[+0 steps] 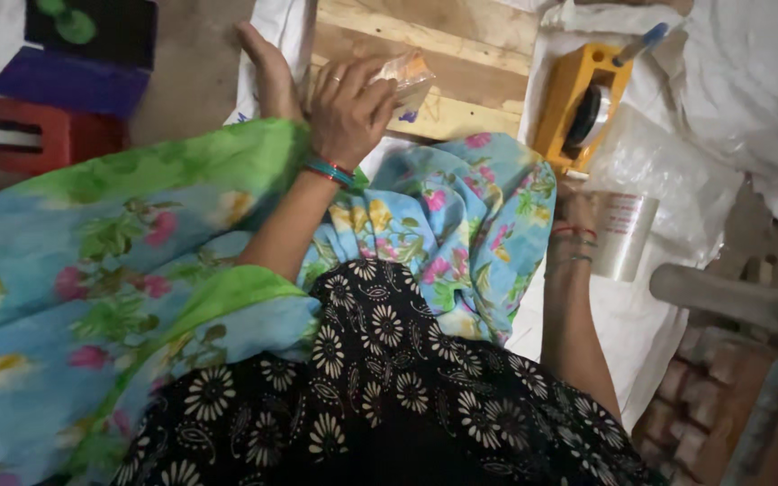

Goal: The person wraps small rectangular items in clear plastic bags using a handheld sealing device. They place each item into a bag, seal it with the device, and set the wrapped item aside on a wooden board.

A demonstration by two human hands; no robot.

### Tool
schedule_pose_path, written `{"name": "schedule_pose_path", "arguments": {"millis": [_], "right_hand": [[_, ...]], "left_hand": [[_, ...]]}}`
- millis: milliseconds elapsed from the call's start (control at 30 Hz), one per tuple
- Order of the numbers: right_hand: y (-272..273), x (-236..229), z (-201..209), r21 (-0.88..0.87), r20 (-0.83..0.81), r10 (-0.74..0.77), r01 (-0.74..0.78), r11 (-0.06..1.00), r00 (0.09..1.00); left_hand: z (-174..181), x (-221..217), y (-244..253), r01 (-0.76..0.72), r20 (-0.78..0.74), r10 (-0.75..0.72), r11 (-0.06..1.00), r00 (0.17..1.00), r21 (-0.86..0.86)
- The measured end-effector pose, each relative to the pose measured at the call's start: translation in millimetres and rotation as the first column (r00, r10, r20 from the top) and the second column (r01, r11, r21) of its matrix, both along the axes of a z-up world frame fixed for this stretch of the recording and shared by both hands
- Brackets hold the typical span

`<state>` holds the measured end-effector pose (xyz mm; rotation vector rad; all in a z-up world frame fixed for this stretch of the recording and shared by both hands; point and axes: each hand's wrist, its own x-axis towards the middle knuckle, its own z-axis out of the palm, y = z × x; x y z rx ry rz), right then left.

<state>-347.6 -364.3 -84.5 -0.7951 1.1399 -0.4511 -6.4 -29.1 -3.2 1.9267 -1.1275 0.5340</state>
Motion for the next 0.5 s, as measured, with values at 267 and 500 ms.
{"name": "schedule_pose_path", "arguments": {"millis": [267,500], "right_hand": [[-37.0,-11.6,-3.4,-0.572,-0.563,-0.06,-0.337,0.748,0.824],[32.7,-28.8,-41.2,-0.265,-0.222,0.104,-0.163,0.951,0.969]], "left_hand": [[21.8,-3.9,1.7,0.044,-0.037,-0.046,0.998,0.998,-0.053],[23.5,-5.4,2.2,0.015,-0.052,-0.019,0.998,0.998,-0.063]]}}
